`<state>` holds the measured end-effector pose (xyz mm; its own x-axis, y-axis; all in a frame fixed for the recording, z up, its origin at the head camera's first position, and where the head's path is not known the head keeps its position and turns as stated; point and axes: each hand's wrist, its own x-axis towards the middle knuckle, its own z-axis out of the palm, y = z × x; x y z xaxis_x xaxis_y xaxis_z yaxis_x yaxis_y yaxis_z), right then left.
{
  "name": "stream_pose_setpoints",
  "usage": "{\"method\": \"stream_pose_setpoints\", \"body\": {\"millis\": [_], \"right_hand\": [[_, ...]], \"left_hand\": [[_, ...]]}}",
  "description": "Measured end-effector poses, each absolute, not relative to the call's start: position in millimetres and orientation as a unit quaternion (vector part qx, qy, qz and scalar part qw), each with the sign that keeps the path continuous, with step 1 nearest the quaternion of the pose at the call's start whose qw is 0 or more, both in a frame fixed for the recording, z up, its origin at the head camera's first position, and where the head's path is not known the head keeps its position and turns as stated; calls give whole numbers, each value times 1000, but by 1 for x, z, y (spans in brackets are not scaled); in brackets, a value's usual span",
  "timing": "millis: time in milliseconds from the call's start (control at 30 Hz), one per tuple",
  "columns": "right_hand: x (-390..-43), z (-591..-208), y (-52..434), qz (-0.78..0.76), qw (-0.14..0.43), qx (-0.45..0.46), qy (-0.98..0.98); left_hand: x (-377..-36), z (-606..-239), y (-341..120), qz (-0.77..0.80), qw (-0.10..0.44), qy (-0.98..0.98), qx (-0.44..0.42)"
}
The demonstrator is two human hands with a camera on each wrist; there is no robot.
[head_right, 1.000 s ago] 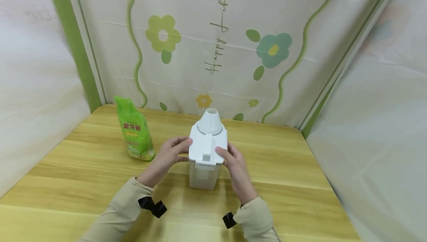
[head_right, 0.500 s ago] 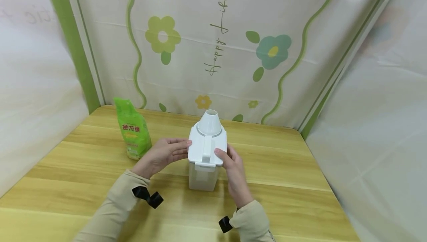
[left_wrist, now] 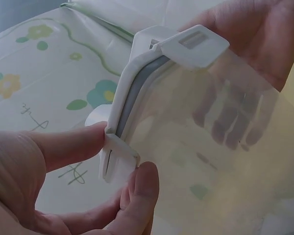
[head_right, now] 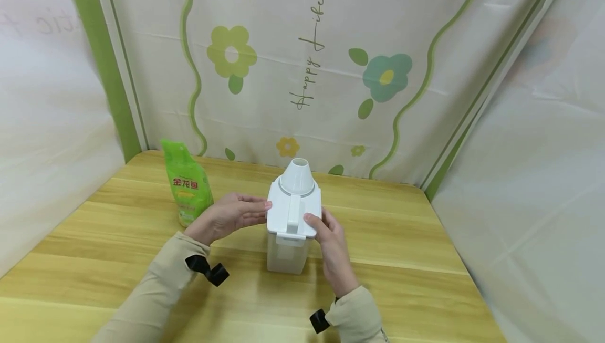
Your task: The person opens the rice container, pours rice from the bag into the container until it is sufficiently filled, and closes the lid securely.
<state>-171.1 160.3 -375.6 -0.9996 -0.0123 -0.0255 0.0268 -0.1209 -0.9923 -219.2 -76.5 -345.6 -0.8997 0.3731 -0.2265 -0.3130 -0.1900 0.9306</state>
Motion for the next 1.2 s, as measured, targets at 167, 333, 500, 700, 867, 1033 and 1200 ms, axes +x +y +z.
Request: {"method": "stream_pose_setpoints", "body": {"millis": [167, 333, 500, 700, 867, 1033, 1200], "right_hand": [[-172, -375, 160, -746, 15, 9, 665], [-172, -373, 160, -747, 18, 17, 665], [-172, -371, 160, -747, 19, 15, 665], [-172, -371, 160, -745, 20, 10, 666], [-172, -374, 158, -742, 34, 10, 670], [-172, -375, 160, -742, 32, 18, 669], [-172, -371, 160, -743, 31, 14, 668]], "left_hand": [[-222, -348, -77, 784, 235, 574, 8], [-225, -348, -76, 785, 244, 569, -6], [-228, -350, -74, 798, 258, 543, -23], [-232, -356, -74, 806, 272, 524, -28], [-235, -362, -78, 812, 292, 504, -28], [-237, -363, -76, 817, 304, 489, -31], [-239, -359, -73, 812, 303, 498, -34]]}}
